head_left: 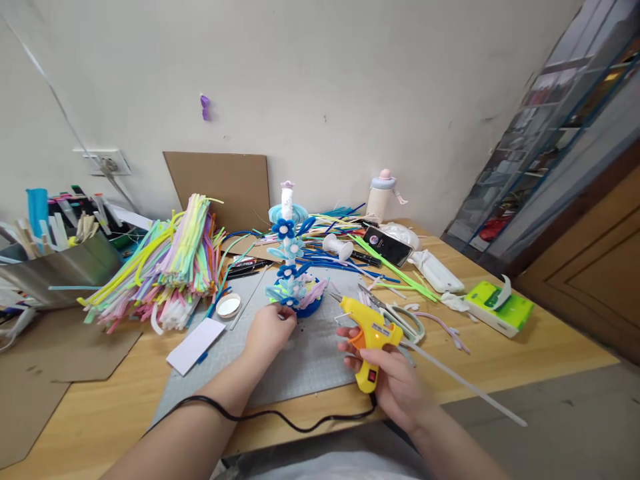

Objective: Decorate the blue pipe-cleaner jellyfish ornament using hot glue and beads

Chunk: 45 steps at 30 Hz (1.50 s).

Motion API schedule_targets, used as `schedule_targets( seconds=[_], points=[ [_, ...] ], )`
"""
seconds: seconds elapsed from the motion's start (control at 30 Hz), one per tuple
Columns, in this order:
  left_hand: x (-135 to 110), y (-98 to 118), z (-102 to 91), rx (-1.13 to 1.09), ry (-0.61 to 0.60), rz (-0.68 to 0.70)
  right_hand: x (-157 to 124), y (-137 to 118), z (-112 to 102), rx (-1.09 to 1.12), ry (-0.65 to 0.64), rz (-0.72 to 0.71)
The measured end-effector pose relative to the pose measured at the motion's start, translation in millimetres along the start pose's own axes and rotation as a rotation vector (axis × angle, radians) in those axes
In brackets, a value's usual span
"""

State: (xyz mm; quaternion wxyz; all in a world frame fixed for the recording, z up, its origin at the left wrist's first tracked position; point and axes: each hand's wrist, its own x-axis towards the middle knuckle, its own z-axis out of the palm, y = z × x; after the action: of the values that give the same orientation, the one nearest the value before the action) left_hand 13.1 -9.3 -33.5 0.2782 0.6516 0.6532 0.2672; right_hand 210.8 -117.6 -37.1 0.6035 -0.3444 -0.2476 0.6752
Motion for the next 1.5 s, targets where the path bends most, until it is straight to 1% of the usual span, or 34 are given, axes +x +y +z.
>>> schedule_targets(
  seconds=[0.17, 0.23, 0.3, 0.37, 0.47, 0.57, 0.63, 0.77, 0.9, 1.03, 1.17, 1.33, 1.5],
  points=[
    [-1, 4, 2.8, 0.005, -0.055, 0.019, 26, -5, 29, 0.293, -0.005, 0.119],
    [-2, 4, 4.5, -0.003, -0.067, 0.015, 36, -3, 38, 0.344, 0.009, 0.150],
    [-2, 4, 5.4, -0.013, -0.071, 0.009, 43, 2, 45, 0.339, 0.014, 0.126],
    [-3, 3, 5.4, -0.028, -0.078, 0.008, 49, 9, 48, 0.309, 0.009, 0.070],
    [-5, 4, 5.1, -0.059, -0.093, 0.018, 52, 19, 49, 0.265, -0.013, 0.005],
    [-9, 5, 6.5, -0.113, -0.117, 0.023, 52, 23, 48, 0.259, -0.048, -0.008],
    [-11, 7, 8.8, -0.189, -0.134, 0.026, 50, 23, 47, 0.269, -0.062, -0.011],
    [-14, 9, 13.5, -0.353, -0.120, 0.074, 47, 21, 44, 0.251, -0.028, -0.058],
    [-16, 9, 15.5, -0.453, -0.102, 0.090, 50, 21, 42, 0.201, -0.030, -0.020],
    [-18, 10, 15.0, -0.481, -0.083, 0.090, 53, 19, 42, 0.209, -0.003, 0.016],
    [-18, 13, 14.7, -0.480, -0.086, 0.099, 53, 14, 43, 0.267, -0.085, 0.059],
    [-17, 12, 17.4, -0.553, -0.095, 0.131, 52, 9, 42, 0.340, -0.147, 0.021],
    [-16, 10, 19.1, -0.599, -0.106, 0.148, 51, 10, 43, 0.365, -0.196, 0.022]
  ],
)
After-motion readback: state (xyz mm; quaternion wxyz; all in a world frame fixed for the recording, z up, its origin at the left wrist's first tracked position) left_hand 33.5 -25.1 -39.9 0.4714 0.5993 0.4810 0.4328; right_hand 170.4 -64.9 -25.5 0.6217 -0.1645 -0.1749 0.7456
